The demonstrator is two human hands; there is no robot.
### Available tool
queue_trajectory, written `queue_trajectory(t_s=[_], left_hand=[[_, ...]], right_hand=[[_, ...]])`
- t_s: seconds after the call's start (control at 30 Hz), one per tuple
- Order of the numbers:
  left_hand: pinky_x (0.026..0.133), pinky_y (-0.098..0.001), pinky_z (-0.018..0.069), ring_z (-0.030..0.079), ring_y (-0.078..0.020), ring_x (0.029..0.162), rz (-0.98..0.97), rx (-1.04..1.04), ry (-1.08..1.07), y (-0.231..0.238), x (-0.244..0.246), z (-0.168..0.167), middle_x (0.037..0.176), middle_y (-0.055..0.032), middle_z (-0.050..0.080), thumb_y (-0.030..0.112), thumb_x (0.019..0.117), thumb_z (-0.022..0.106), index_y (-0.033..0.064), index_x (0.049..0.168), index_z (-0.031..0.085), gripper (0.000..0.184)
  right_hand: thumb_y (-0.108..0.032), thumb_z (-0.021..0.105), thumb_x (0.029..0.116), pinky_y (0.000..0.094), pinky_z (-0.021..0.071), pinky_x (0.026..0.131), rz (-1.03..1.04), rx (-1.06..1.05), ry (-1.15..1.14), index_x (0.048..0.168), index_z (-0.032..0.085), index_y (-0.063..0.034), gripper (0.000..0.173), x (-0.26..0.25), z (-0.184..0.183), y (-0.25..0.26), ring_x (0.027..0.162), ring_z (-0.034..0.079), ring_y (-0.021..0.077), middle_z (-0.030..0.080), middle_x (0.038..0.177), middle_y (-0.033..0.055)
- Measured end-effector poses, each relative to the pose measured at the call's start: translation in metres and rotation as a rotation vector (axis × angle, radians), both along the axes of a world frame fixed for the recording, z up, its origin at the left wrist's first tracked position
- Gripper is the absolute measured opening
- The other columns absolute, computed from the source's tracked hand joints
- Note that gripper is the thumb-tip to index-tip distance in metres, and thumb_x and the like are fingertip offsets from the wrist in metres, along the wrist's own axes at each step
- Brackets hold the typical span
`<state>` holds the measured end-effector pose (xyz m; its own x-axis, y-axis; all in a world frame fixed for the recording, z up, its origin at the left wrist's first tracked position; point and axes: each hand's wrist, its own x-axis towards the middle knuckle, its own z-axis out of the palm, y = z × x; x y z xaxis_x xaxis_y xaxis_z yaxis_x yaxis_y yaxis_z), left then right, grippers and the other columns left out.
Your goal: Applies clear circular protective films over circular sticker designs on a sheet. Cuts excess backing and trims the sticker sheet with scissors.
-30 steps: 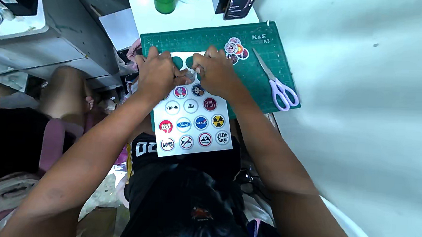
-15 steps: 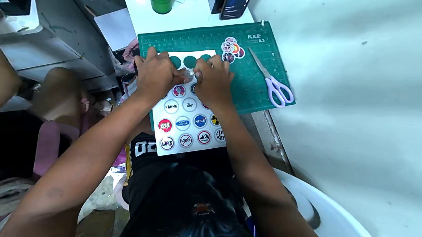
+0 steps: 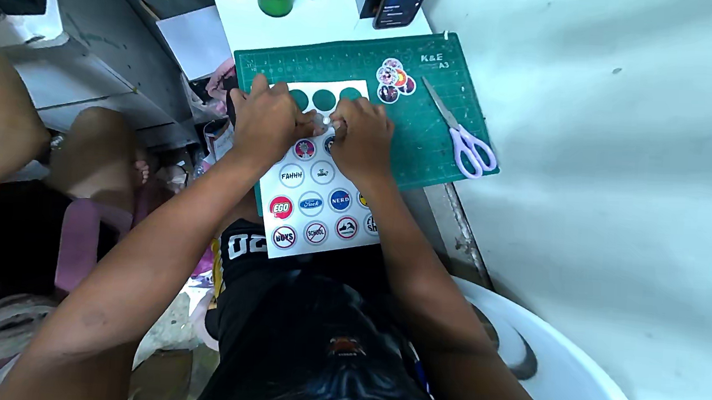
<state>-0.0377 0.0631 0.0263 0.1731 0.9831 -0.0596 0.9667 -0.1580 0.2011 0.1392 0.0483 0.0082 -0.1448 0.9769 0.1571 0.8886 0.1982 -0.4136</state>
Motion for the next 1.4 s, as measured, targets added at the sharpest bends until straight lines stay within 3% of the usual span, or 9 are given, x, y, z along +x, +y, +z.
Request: queue_trajectory(t_s=[0.3, 0.47, 0.63, 0.73, 0.97, 1.07, 1.2, 1.3, 1.4], left_hand=[[0.089, -0.0573, 0.0399, 0.054, -0.0317, 0.112, 0.001, -0.003, 0.018, 0.001, 0.0, -0.002, 0.104, -0.0034, 0.065, 0.07, 0.0911, 0.061, 0.0279, 0.092, 0.079, 0.046], [0.088, -0.0578, 0.0405, 0.054, -0.0314, 0.114, -0.001, -0.015, 0.002, 0.001, -0.001, -0.003, 0.105, -0.004, 0.065, 0.07, 0.092, 0.059, 0.028, 0.093, 0.08, 0.047], [0.088, -0.0564, 0.041, 0.054, -0.031, 0.114, -0.009, 0.003, 0.0, 0.0, -0.001, -0.005, 0.105, -0.003, 0.066, 0.07, 0.0924, 0.059, 0.0296, 0.097, 0.08, 0.046], [0.088, -0.0567, 0.0408, 0.054, -0.0308, 0.113, -0.015, -0.001, -0.007, 0.0, -0.001, -0.006, 0.104, -0.0033, 0.065, 0.068, 0.0936, 0.059, 0.0309, 0.098, 0.08, 0.043], [0.089, -0.0563, 0.0427, 0.056, -0.0312, 0.111, -0.032, 0.006, -0.07, 0.0, -0.003, -0.009, 0.106, -0.004, 0.067, 0.063, 0.0939, 0.063, 0.0305, 0.103, 0.081, 0.038], [0.089, -0.0561, 0.0432, 0.055, -0.0309, 0.113, -0.046, -0.019, -0.053, 0.0, -0.003, -0.006, 0.107, -0.0038, 0.066, 0.063, 0.095, 0.061, 0.031, 0.103, 0.081, 0.039], [0.089, -0.0562, 0.0419, 0.055, -0.0304, 0.112, -0.055, -0.009, -0.039, 0.001, -0.004, -0.005, 0.103, -0.0029, 0.065, 0.065, 0.0954, 0.059, 0.028, 0.095, 0.079, 0.042], [0.089, -0.0568, 0.043, 0.056, -0.0307, 0.111, -0.05, 0.002, -0.045, 0.001, -0.004, -0.007, 0.104, -0.0034, 0.066, 0.066, 0.0941, 0.06, 0.0267, 0.093, 0.08, 0.044], [0.089, -0.0578, 0.0423, 0.056, -0.031, 0.111, -0.053, 0.002, -0.046, -0.001, -0.003, -0.005, 0.104, -0.0033, 0.066, 0.063, 0.0934, 0.064, 0.0262, 0.093, 0.079, 0.04]], right_hand=[[-0.023, 0.055, 0.1013, 0.0566, 0.0387, 0.096, -0.079, -0.011, -0.062, 0.105, 0.072, -0.0214, 0.017, -0.004, 0.001, -0.016, 0.102, 0.058, 0.0269, 0.063, 0.094, 0.0033], [-0.021, 0.053, 0.1054, 0.0609, 0.0375, 0.1, -0.079, 0.031, -0.039, 0.115, 0.071, -0.0192, 0.02, -0.006, 0.0, -0.035, 0.103, 0.058, 0.0326, 0.063, 0.1, 0.0096], [-0.026, 0.052, 0.1043, 0.0601, 0.0329, 0.107, -0.163, 0.063, -0.053, 0.116, 0.074, -0.0268, 0.025, -0.011, -0.007, -0.036, 0.104, 0.061, 0.0241, 0.067, 0.098, 0.0018], [-0.022, 0.05, 0.1066, 0.062, 0.0363, 0.103, -0.107, 0.065, -0.019, 0.131, 0.069, -0.0224, 0.031, -0.01, -0.004, -0.053, 0.104, 0.059, 0.0276, 0.064, 0.106, 0.0062], [-0.02, 0.051, 0.1042, 0.0627, 0.0364, 0.104, -0.101, 0.062, -0.064, 0.137, 0.068, -0.0184, 0.037, -0.016, -0.005, -0.062, 0.104, 0.061, 0.0285, 0.066, 0.11, 0.0087], [-0.024, 0.05, 0.1066, 0.061, 0.0406, 0.1, -0.012, 0.006, -0.079, 0.137, 0.067, -0.0171, 0.036, -0.007, 0.005, -0.06, 0.105, 0.061, 0.0302, 0.065, 0.112, 0.0104], [-0.02, 0.054, 0.104, 0.0545, 0.0551, 0.09, 0.197, -0.271, -0.017, 0.12, 0.076, -0.016, 0.028, 0.02, 0.036, -0.008, 0.103, 0.07, 0.0258, 0.074, 0.11, 0.0073], [-0.015, 0.059, 0.1019, 0.0521, 0.055, 0.091, 0.39, -0.311, 0.034, 0.118, 0.078, -0.0191, 0.025, 0.029, 0.039, 0.04, 0.097, 0.069, 0.0233, 0.074, 0.108, 0.0055], [-0.007, 0.068, 0.0949, 0.0451, 0.0559, 0.083, 0.584, -0.317, 0.072, 0.117, 0.076, -0.0166, 0.026, 0.024, 0.033, 0.07, 0.082, 0.066, 0.0168, 0.074, 0.103, 0.0019]])
